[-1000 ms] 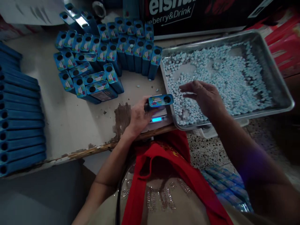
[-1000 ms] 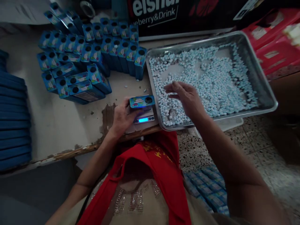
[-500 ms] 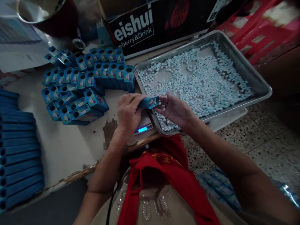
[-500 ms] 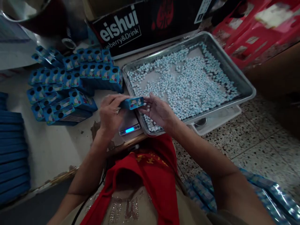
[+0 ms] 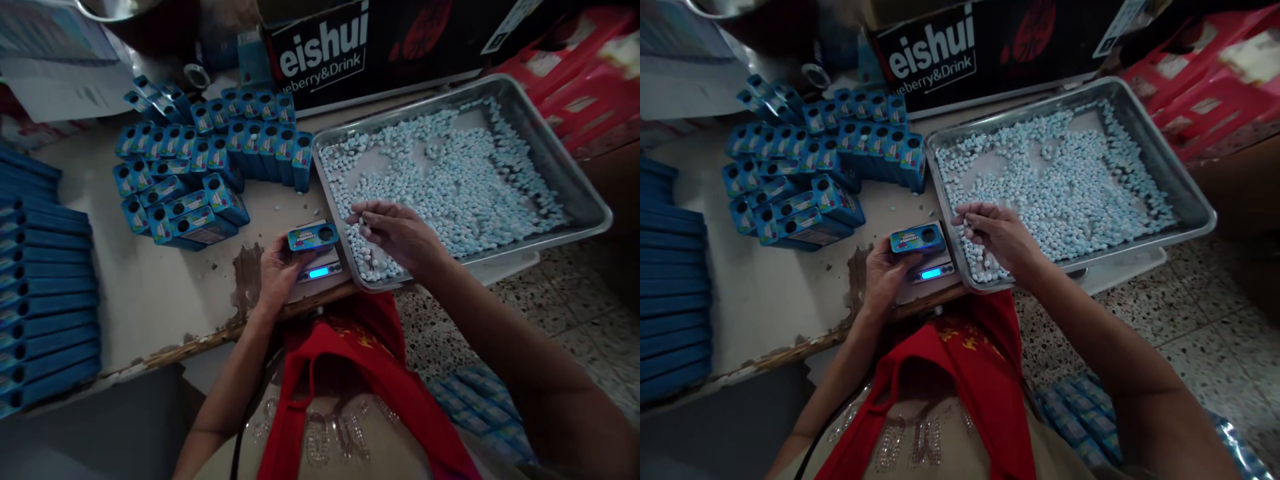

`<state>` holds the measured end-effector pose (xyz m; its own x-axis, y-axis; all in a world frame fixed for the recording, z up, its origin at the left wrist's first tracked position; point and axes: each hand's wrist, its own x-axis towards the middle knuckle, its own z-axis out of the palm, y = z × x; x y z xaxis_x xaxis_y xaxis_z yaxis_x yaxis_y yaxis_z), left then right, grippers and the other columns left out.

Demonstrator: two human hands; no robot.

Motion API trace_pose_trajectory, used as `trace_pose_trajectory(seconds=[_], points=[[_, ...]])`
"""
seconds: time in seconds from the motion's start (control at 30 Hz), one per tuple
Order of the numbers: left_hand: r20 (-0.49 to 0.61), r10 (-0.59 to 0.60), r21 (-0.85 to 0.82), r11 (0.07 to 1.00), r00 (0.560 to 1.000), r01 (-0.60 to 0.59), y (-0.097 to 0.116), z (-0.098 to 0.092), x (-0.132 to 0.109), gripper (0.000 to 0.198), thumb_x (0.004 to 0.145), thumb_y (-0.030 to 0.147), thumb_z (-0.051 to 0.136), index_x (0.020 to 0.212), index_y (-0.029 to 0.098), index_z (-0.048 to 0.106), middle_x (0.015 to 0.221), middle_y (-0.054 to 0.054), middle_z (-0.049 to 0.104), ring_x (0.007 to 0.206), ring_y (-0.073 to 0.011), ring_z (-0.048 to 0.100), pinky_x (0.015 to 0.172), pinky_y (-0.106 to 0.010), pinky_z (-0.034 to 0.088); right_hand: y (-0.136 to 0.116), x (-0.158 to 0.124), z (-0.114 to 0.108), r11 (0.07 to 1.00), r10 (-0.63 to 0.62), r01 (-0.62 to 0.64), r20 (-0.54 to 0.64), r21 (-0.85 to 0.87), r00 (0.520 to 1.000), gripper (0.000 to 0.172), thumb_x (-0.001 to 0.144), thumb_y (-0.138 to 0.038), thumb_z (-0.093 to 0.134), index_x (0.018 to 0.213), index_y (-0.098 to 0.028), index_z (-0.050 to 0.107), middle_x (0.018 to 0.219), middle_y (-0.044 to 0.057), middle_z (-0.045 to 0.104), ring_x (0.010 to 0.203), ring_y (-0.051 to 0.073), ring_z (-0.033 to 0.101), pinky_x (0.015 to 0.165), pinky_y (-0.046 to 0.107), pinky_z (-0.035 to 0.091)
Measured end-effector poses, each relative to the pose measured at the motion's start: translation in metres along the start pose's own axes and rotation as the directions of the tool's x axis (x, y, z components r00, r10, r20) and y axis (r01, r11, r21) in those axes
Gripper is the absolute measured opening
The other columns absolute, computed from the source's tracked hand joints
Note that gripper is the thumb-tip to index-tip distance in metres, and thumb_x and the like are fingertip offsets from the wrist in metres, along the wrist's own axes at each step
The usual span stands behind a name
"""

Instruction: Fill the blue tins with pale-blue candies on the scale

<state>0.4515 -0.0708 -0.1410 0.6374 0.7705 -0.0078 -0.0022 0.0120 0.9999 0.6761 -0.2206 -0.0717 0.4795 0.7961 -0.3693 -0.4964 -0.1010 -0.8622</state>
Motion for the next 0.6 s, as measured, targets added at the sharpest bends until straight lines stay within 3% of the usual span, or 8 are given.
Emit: trace_pose_trajectory(seconds=[0.17,0.33,0.43,0.6], points=[[-0.003,0.140,0.098,0.986,0.990,-0.139,0.002,-0.018,-0.001,0.083,0.080,0.057,0.112,0.149,0.027,0.078,0.143,-0.013,0.085,0.134,-0.0318,0.084,0.121,-0.045,0.069,-0.024,-0.009,0.030,0.938,-0.153,0.178,0.109,-0.296,0.982,0.017,0.098,-0.039,0.094,0.107,-0.027,0.087,0.098,0.003,0.085,0.067,0.012,0.061,0.059,0.028,0.049],[-0.090,0.214,0.227,0.955,0.973,-0.189,0.017,-0.059,-0.013,0.057,0.091,0.042,0.103,0.141,0.027,0.081,0.128,-0.008,0.088,0.122,-0.0274,0.087,0.116,-0.044,0.072,-0.033,-0.010,0.050,0.823,-0.262,0.323,0.192,-0.467,0.946,0.013,0.101,-0.037,0.090,0.106,-0.025,0.089,0.093,0.003,0.085,0.067,0.013,0.062,0.060,0.029,0.052],[-0.157,0.202,0.268,0.951,0.967,-0.155,0.022,-0.078,-0.023,0.047,0.092,0.033,0.099,0.136,0.027,0.083,0.122,-0.007,0.088,0.118,-0.0251,0.087,0.113,-0.039,0.073,-0.031,-0.012,0.054,0.783,-0.268,0.327,0.187,-0.529,0.945,0.013,0.101,-0.036,0.090,0.106,-0.024,0.090,0.094,0.003,0.086,0.068,0.013,0.063,0.061,0.029,0.055],[-0.210,0.172,0.286,0.952,0.962,-0.108,0.023,-0.084,-0.032,0.039,0.092,0.031,0.098,0.127,0.024,0.083,0.116,-0.006,0.087,0.112,-0.0242,0.087,0.108,-0.038,0.074,-0.026,-0.016,0.057,0.795,-0.299,0.330,0.143,-0.510,0.943,0.011,0.099,-0.035,0.090,0.103,-0.025,0.090,0.093,0.003,0.086,0.066,0.014,0.063,0.059,0.029,0.054]])
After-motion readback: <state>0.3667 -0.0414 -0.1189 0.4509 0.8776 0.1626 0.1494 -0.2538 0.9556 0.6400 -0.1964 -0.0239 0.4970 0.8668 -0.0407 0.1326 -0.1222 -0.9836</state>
